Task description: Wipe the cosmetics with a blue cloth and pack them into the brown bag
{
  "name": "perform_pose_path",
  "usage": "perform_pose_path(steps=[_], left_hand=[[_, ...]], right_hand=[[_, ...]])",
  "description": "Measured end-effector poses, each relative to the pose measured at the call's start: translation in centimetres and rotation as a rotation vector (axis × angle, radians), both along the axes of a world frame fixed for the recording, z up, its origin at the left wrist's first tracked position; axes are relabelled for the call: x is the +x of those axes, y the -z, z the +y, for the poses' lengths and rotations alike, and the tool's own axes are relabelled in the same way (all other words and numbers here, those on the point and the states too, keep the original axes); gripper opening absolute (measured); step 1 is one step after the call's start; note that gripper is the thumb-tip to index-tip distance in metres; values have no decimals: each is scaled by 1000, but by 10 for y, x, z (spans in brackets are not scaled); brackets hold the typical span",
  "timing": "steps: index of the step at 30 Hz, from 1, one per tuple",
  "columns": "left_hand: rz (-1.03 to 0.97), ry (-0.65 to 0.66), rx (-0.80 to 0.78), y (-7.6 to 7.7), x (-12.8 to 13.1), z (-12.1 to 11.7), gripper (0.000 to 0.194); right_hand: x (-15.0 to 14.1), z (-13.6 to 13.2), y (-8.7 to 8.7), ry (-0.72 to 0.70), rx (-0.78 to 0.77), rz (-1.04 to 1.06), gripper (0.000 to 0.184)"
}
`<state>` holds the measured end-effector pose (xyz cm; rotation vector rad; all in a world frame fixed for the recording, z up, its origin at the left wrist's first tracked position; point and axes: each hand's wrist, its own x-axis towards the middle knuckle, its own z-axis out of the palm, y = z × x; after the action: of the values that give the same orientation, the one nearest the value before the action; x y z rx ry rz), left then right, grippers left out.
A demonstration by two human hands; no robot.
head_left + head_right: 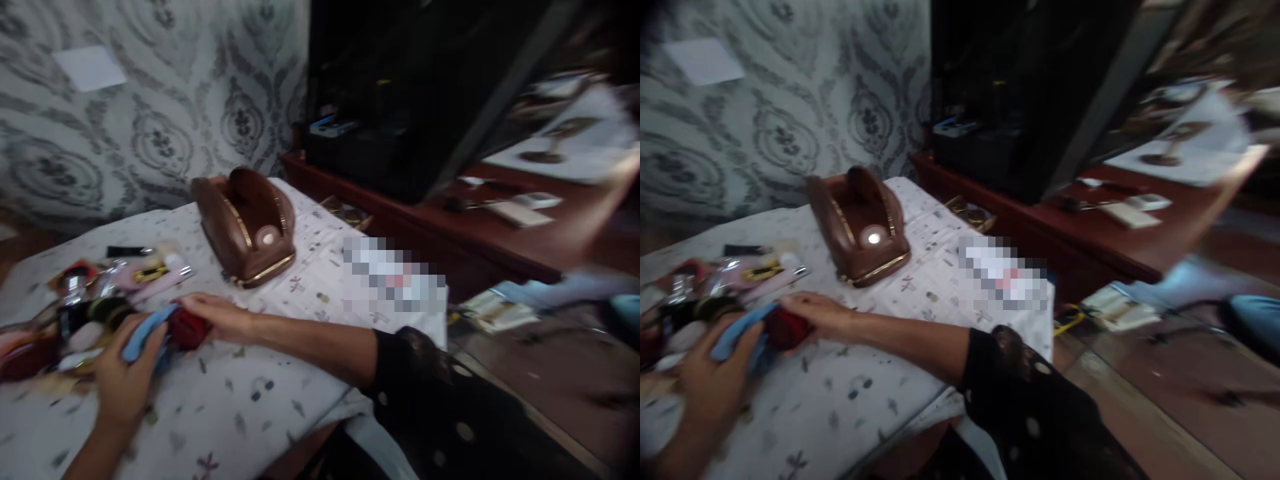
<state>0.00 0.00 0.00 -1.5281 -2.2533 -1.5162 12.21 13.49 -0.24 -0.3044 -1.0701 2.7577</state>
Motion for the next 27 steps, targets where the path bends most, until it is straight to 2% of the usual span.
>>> perform_pose_path(steps=[2, 4, 7, 10, 15, 18, 22, 25, 27], left_hand=[[-43, 13, 27, -7, 5, 6, 22], [-63, 54, 9, -11, 5, 8, 23], [-25, 126, -21, -14, 4, 7, 35], [111, 170, -37, -16, 5, 4, 49], [222, 189, -58, -15, 7, 4, 53], [196, 201, -62, -13, 7, 4, 56], [37, 182, -66, -14, 10, 2, 46], [-120, 181, -77, -14, 10, 0, 43], [-185, 180, -77, -13, 9, -1, 43]], right_hand=[[0, -1, -2, -10, -4, -33, 29], [-2, -1, -2, -17, -43, -28, 26], [-3, -1, 0, 11, -31, 2, 32], [-1, -2, 1, 23, 87, 31, 40], [4, -3, 1, 47, 228, 53, 53], [3, -4, -1, 88, 270, 24, 52], [1, -3, -2, 86, 334, 15, 50], [4, 0, -3, 75, 521, -5, 48], [8, 4, -6, 134, 809, -36, 43]])
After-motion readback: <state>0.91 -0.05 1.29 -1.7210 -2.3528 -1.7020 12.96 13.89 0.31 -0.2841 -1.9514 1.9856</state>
